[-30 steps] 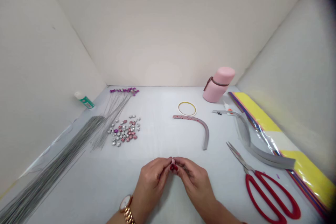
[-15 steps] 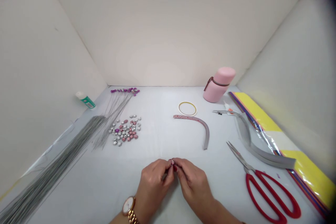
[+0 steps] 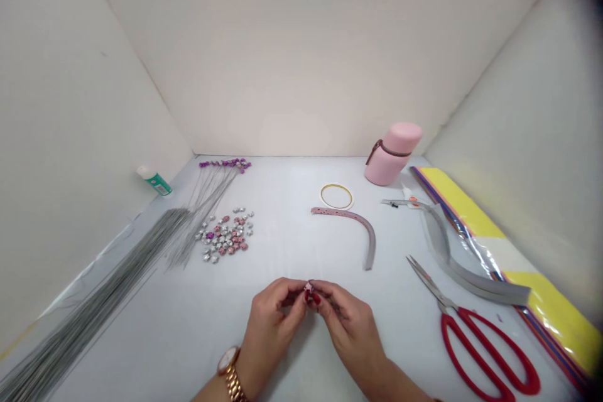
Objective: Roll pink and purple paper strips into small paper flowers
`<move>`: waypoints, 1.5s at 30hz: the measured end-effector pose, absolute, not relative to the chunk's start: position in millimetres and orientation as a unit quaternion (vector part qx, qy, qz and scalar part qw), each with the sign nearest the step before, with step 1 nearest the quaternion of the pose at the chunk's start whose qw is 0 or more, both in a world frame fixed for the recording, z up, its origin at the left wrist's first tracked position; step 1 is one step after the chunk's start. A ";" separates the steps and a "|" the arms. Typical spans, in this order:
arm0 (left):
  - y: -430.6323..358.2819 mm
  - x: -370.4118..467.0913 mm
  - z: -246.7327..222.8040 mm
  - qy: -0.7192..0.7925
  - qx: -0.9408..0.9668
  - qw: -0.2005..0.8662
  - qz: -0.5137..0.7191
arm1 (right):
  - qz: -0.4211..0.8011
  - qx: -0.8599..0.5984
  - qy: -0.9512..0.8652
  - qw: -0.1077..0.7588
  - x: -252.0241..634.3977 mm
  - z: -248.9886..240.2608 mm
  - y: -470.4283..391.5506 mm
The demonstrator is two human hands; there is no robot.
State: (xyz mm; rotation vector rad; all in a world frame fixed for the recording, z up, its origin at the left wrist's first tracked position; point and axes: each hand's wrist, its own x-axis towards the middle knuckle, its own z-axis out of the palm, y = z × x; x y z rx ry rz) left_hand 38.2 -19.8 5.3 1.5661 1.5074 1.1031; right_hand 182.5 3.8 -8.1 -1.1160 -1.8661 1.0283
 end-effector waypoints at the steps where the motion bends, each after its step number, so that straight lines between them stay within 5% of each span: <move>1: -19.4 38.1 5.4 0.577 0.586 0.370 0.432 | 0.411 -0.433 -0.715 0.364 183.4 -9.0 4.0; 6: -18.7 37.8 5.5 0.567 0.568 0.407 0.436 | 0.422 -0.420 -0.712 0.372 184.5 -12.0 5.9; 21: -24.0 37.0 3.6 0.566 0.676 0.244 0.403 | 0.444 -0.454 -0.683 0.361 182.3 -6.2 5.9; 45: -21.5 37.1 -1.1 0.574 0.687 0.236 0.379 | 0.467 -0.443 -0.682 0.347 182.6 -7.6 7.0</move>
